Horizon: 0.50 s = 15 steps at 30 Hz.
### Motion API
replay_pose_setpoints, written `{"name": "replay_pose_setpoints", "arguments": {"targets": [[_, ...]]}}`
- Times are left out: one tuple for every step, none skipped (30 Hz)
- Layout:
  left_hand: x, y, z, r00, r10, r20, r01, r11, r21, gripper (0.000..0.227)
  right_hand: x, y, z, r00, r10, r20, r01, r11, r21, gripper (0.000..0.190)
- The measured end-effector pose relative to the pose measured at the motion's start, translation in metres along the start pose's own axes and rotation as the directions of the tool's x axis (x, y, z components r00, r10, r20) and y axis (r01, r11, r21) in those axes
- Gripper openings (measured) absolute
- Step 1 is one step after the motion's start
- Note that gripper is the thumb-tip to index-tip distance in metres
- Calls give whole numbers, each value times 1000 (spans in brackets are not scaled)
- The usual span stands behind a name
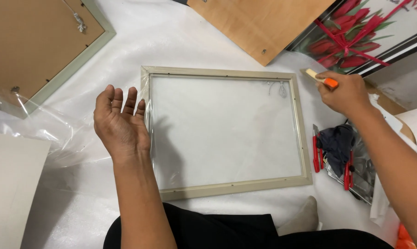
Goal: Disassembling a picture frame by prying tabs and removing the backing, then cleaning the glass with a brush
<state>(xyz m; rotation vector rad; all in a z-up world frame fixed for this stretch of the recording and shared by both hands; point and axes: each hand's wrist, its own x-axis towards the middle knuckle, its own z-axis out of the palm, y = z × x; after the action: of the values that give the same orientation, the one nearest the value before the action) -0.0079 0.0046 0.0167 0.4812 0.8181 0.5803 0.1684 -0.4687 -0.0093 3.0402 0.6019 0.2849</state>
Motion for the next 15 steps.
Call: {"name": "replay_pose_setpoints", "arguments": {"targets": [[-1, -1, 2, 1000, -11, -6, 11, 1000, 19, 22, -2, -15, -8, 998, 52, 37, -56, 990, 126, 28], [-2, 2, 2, 1000, -15, -19, 15, 999, 40, 22, -2, -34, -12, 992, 90, 82, -109, 960, 257, 30], [1, 0, 2, 1000, -12, -21, 13, 999, 44, 22, -4, -39, -12, 992, 90, 85, -109, 959, 261, 30], [3, 0, 0, 1000, -6, -30, 6, 1000, 26, 23, -2, -47, -10, 967, 141, 212, -191, 954, 233, 32], [5, 1, -4, 999, 1, -38, -1, 1000, 8, 24, -1, -56, -7, 923, 192, 334, -266, 945, 192, 34], [3, 5, -6, 998, 27, -58, -27, 1000, 14, 24, -2, -60, 4, 925, 164, 343, -247, 945, 215, 34], [1, 10, -8, 998, 38, -49, -38, 999, 0, 25, -2, -64, 15, 978, 137, 155, -161, 976, 150, 27], [-1, 9, -4, 999, 34, -35, -35, 999, -26, 26, 0, -61, 18, 995, 92, -42, -90, 994, 55, 23], [0, 13, -6, 998, 44, -50, -46, 998, -31, 26, 7, -96, 4, 996, 75, -38, -73, 996, 61, 23], [0, 15, -7, 998, 61, -35, -62, 997, -44, 25, 7, -129, -10, 980, 201, -1, -175, 853, 492, 16], [0, 16, -7, 997, 77, -21, -78, 995, -57, 24, 6, -161, -25, 951, 293, 96, -243, 520, 819, 10], [3, 14, -10, 997, 78, -20, -79, 995, -53, 24, 10, -183, -17, 950, 295, 97, -244, 516, 821, 10], [7, 12, -12, 993, 112, -23, -114, 991, -74, 25, 14, -206, -9, 917, 335, 216, -321, 298, 899, 19], [9, 10, -15, 989, 147, -30, -149, 984, -93, 28, 18, -228, -2, 875, 343, 341, -383, 61, 922, 29], [9, 11, -14, 988, 149, -32, -151, 985, -88, 28, 21, -245, 6, 874, 343, 345, -386, 56, 921, 29]]}}
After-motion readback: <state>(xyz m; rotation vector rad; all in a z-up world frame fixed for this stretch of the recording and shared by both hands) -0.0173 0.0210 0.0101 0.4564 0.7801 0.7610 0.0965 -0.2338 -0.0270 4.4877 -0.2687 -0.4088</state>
